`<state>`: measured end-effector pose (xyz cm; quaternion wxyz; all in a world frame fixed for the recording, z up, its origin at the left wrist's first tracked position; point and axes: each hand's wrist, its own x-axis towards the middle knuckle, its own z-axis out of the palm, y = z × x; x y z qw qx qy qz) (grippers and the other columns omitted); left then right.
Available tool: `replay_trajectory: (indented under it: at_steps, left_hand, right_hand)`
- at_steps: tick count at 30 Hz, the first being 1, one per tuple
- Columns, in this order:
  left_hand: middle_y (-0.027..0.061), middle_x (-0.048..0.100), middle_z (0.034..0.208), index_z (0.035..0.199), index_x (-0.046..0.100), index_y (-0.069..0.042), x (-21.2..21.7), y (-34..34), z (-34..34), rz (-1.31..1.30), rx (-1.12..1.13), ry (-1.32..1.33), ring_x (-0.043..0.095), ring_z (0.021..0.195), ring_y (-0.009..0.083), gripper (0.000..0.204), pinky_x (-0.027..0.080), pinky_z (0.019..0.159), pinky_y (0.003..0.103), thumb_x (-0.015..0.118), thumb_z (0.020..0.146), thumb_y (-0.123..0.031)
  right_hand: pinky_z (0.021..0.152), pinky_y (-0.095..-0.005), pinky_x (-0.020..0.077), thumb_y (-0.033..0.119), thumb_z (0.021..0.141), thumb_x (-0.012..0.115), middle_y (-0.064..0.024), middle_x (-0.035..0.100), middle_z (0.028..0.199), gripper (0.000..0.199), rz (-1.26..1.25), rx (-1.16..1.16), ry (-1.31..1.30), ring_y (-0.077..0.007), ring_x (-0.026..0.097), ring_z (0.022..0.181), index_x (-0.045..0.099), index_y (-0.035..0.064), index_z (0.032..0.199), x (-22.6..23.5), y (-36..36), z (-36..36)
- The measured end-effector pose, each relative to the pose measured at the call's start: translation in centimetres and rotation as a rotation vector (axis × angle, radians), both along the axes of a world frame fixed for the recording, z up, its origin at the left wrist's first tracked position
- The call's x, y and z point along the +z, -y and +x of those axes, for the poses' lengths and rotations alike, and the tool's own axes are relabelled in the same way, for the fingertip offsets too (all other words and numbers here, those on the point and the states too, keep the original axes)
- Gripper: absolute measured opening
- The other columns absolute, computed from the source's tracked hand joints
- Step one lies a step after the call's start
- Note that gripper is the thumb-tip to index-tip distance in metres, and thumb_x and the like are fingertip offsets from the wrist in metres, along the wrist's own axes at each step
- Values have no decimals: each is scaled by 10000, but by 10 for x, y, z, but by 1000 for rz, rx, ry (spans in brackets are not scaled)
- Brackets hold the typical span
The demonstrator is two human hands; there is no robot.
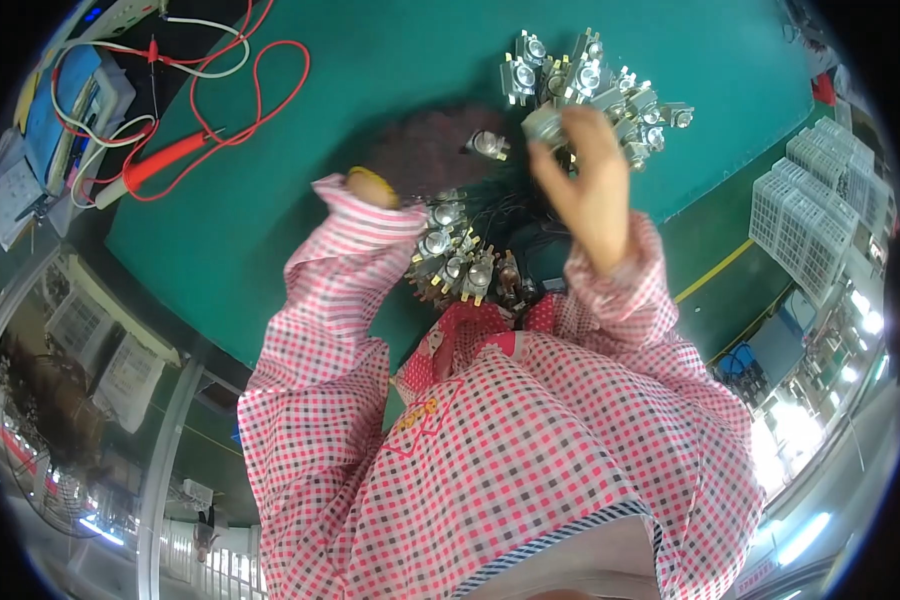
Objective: Assemble and test electronic cable bundles at a factory workstation.
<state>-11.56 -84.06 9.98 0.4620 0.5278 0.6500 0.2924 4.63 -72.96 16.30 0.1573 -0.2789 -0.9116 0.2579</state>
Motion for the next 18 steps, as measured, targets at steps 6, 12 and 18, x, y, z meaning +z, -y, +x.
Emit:
replay_trajectory:
  at_steps: [6,12,18]
  left_hand:
    - [123,609,1035,1062,550,-54,-77,-9,37,550,144,-543,571,943,246,325,446,821,404,562,801,-247]
    - [119,554,1005,1135,537,-68,-33,10,35,442,270,-913,542,923,261,461,437,760,392,627,742,-291]
    - [82,538,875,1104,511,-109,-30,16,45,241,576,-608,552,845,274,483,454,684,393,666,709,-341]
  right_hand:
    - [746,-363,480,124,767,683,-180,576,990,294,-189,175,-16,-346,585,869,579,-60,970,-19,18,-52]
    - [748,-404,480,276,788,674,-191,570,885,334,-42,130,196,-352,580,825,609,-36,888,-86,-19,-69]
    - [694,-413,503,375,819,605,-141,616,785,367,211,313,436,-315,624,765,607,13,879,-101,-15,-95]
